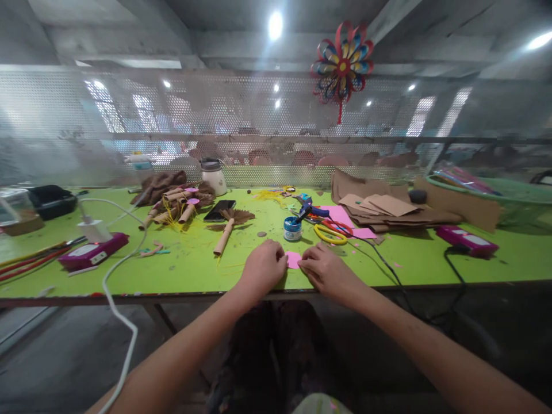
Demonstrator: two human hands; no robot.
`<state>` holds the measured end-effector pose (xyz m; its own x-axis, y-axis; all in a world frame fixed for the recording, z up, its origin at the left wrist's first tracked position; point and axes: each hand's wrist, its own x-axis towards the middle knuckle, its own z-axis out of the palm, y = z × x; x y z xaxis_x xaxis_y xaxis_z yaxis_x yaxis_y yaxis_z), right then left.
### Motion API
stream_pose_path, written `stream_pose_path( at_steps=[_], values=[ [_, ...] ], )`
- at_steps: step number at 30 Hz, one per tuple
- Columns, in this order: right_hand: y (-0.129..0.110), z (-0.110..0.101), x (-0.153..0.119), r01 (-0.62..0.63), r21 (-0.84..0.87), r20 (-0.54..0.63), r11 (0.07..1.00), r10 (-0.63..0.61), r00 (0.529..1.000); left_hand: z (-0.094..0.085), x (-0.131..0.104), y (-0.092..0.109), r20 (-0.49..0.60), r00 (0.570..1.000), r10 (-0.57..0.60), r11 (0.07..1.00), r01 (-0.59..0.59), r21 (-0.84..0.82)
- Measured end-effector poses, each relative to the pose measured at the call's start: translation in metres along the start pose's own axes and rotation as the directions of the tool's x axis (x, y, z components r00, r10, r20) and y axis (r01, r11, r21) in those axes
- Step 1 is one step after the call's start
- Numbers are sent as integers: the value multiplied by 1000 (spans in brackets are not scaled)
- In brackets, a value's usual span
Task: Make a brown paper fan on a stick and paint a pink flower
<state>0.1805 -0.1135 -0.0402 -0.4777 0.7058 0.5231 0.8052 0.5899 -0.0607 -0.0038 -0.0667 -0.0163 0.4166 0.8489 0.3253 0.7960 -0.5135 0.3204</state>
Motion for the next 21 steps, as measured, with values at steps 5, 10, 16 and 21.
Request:
stream_pose_path(
  at_steps=[5, 10, 16, 21],
  values=[
    [0, -2, 1, 14, -31, 27, 999, -13, 1000, -3, -5, -7, 46, 862, 504, 860, -506, 62],
    [0, -2, 1, 10, -32, 39, 999, -9, 999, -5, -1, -16, 178, 772, 610, 753, -635, 173],
    [-1, -7, 5, 44, -27, 55, 999, -43, 998, -5, -6, -20, 133, 790, 599, 774, -613, 158],
    [-1, -10, 7, 43, -94, 155, 995, -28, 987, -3, -9, -21, 104, 818, 565, 800, -575, 171]
  ],
)
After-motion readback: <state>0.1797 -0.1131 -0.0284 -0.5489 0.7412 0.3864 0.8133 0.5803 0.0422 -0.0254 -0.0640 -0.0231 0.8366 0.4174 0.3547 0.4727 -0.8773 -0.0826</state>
